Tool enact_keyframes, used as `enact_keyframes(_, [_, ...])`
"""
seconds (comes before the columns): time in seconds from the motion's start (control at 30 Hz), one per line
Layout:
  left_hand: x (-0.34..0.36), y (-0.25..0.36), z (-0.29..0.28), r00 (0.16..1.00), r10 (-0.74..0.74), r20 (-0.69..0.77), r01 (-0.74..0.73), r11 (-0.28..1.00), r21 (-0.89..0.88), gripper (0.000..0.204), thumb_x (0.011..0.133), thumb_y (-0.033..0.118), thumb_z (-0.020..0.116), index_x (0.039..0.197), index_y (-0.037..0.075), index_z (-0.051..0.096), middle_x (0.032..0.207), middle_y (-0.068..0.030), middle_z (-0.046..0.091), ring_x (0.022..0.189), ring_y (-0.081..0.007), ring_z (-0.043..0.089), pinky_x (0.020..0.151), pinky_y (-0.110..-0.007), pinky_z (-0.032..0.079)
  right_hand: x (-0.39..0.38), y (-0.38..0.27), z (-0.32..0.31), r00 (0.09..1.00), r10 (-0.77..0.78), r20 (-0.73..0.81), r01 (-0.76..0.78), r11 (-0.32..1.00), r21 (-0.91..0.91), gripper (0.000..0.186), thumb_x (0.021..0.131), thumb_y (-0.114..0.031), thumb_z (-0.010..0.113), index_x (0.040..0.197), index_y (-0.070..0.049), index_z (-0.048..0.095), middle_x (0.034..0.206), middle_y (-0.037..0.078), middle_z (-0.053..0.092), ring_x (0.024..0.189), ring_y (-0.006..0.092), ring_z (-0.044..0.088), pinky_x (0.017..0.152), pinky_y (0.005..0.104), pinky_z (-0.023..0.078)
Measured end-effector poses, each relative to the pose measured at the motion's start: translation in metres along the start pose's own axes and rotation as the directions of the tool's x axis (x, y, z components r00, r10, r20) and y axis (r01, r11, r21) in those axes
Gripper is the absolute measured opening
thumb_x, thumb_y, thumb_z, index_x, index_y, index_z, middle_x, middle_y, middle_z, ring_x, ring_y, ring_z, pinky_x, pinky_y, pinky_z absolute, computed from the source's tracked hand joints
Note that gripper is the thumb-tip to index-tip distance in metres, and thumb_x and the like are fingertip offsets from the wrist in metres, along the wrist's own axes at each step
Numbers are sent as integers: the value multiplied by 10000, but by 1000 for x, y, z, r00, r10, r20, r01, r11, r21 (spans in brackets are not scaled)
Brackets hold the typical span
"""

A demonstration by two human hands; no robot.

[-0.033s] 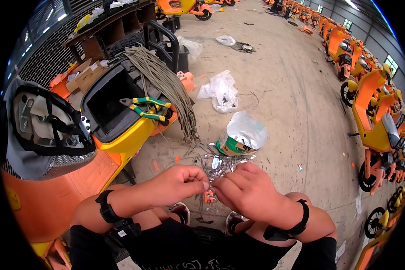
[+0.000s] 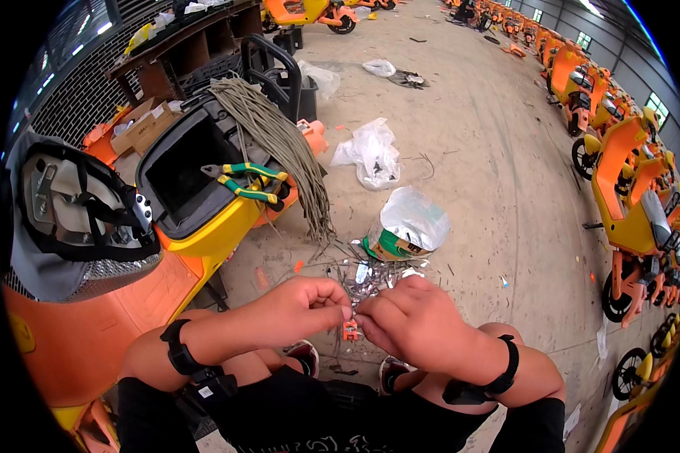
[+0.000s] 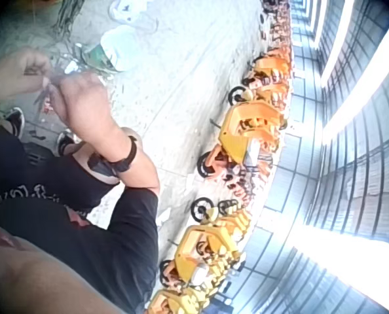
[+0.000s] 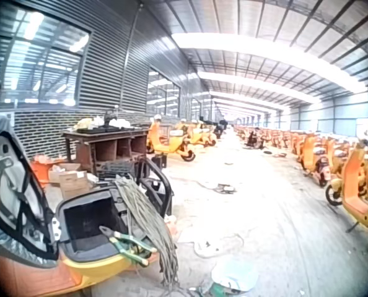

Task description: The person works with electrical wires on an orange scooter, using pliers to strip or cut them. They handle a bundle of wires and use the tool on specific segments.

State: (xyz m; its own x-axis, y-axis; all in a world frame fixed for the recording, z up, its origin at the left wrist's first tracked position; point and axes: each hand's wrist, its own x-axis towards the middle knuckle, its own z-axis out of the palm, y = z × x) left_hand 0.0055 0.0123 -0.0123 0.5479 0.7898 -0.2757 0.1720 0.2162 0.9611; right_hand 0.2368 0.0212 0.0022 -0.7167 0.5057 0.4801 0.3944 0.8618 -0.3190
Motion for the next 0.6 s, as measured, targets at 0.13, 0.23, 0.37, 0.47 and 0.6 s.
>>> enact_keyframes(0.13, [-10,9,8,979,196,-58,-173,944,280,127,941,157,646,978,37,625,806,-16,611,654,-127,575,586,-288,469,2,-6,-5,821,432,372,-570,642,512,129,926,-149,661,906,-25,629,723,32,618,602,196,595,617,324,487])
enact_keyframes(0.23, [-13,12,13,846,533,-14,-397,648,650,137,891,127,688,984,41,636,792,-52,592,635,-191,579,576,-304,464,0,1,-6,534,407,741,-776,-110,621,200,981,-179,603,896,1,611,709,16,597,587,163,588,600,303,479])
enact_keyframes(0.37, [-15,10,15,727,680,92,-460,385,800,148,843,108,690,970,50,642,788,-91,579,635,-283,599,559,-333,472,-1,7,-3,512,305,803,-732,-334,594,224,1002,-200,589,916,6,604,701,-8,563,594,143,578,603,290,474])
enact_keyframes(0.47, [-14,6,16,772,634,-46,-400,541,740,133,862,109,683,967,41,640,784,-69,593,624,-227,596,554,-320,463,5,-1,-3,593,457,663,-765,63,641,214,978,-219,642,980,-7,610,708,1,569,626,157,588,611,310,476])
enact_keyframes(0.6, [-11,16,8,988,28,-155,4,980,201,130,933,128,662,993,16,631,804,4,616,668,-77,558,576,-273,446,0,-4,1,898,378,225,-434,842,319,266,891,-196,741,1080,-50,624,784,43,624,718,213,624,676,348,490])
